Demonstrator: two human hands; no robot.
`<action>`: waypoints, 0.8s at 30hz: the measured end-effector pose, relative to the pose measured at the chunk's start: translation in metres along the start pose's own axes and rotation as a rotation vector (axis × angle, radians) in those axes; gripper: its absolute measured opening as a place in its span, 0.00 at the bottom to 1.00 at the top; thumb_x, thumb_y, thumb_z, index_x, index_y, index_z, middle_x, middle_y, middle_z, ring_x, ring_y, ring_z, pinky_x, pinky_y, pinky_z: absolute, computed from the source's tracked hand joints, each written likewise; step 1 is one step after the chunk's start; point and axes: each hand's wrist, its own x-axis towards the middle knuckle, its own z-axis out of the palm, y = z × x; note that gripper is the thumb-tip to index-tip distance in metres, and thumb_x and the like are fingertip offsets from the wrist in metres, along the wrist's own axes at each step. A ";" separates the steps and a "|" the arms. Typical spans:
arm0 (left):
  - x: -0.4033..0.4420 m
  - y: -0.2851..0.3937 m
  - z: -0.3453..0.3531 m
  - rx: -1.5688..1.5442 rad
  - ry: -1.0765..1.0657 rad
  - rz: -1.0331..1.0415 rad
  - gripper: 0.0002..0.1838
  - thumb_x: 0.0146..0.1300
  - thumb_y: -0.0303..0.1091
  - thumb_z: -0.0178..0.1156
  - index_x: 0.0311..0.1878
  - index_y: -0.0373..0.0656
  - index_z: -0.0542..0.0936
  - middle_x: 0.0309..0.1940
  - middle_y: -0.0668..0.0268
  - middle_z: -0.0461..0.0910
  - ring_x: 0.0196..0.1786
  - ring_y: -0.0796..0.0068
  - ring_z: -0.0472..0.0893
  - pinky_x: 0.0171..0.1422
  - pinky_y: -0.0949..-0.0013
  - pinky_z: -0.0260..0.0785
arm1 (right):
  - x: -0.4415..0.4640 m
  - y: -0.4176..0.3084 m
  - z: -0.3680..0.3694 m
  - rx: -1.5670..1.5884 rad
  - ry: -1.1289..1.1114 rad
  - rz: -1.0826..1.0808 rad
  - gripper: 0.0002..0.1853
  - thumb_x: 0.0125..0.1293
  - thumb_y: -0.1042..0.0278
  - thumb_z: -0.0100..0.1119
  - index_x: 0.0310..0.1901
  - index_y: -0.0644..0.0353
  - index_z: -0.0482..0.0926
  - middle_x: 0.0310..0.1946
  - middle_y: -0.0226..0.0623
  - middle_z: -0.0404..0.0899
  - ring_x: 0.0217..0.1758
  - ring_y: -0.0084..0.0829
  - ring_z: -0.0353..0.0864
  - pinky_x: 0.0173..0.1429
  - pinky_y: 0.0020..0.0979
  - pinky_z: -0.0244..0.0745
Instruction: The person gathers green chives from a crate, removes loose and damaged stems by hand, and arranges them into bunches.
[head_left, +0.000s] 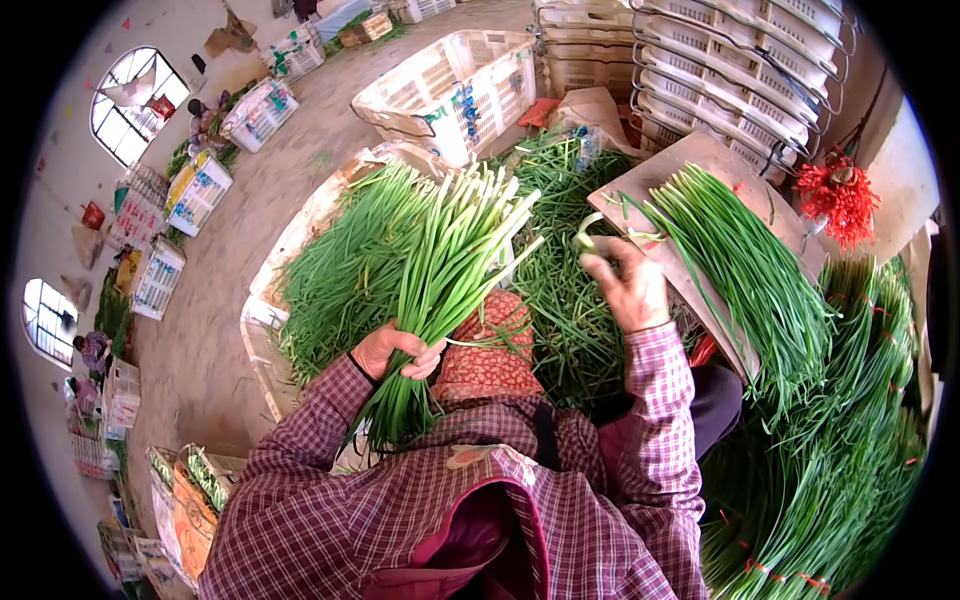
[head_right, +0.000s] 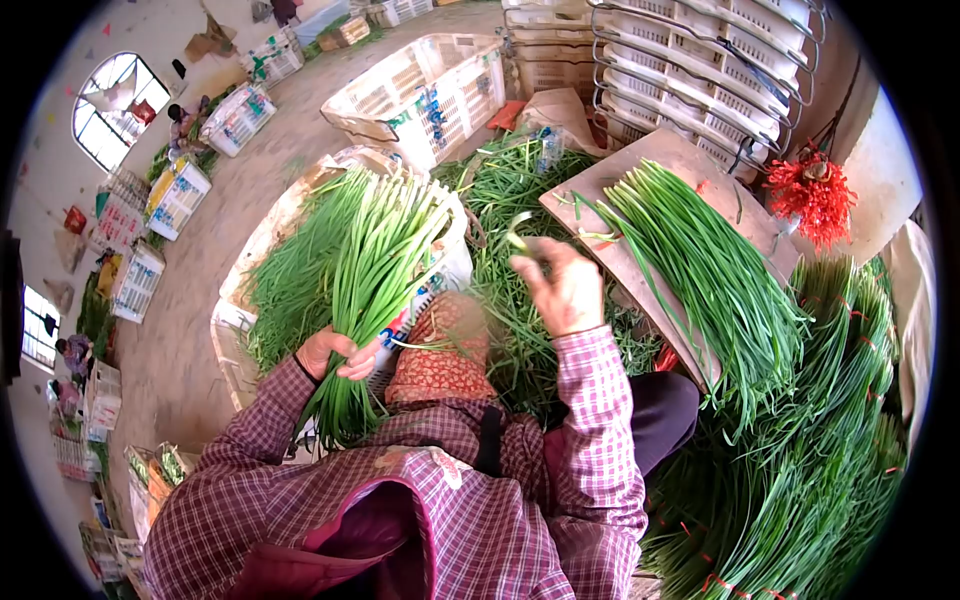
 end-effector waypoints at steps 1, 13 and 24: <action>0.001 -0.002 -0.002 0.016 -0.011 -0.022 0.15 0.56 0.28 0.59 0.47 0.34 0.73 0.21 0.67 0.72 0.14 0.79 0.70 0.21 0.72 0.60 | -0.001 -0.009 0.011 0.184 -0.093 0.050 0.15 0.61 0.61 0.65 0.46 0.61 0.82 0.36 0.44 0.85 0.34 0.32 0.85 0.41 0.31 0.79; 0.005 -0.008 -0.006 0.082 -0.113 -0.033 0.22 0.53 0.25 0.61 0.52 0.32 0.71 0.25 0.61 0.77 0.15 0.76 0.72 0.19 0.71 0.62 | -0.010 -0.040 0.041 0.941 -0.389 0.200 0.10 0.65 0.71 0.60 0.47 0.62 0.80 0.36 0.29 0.84 0.35 0.19 0.80 0.41 0.22 0.74; -0.011 -0.006 -0.017 0.065 -0.155 -0.081 0.26 0.54 0.25 0.62 0.58 0.32 0.69 0.21 0.62 0.73 0.14 0.76 0.70 0.16 0.71 0.59 | 0.005 -0.004 -0.018 0.042 0.159 -0.090 0.11 0.62 0.69 0.63 0.44 0.63 0.82 0.26 0.36 0.83 0.23 0.21 0.78 0.30 0.23 0.73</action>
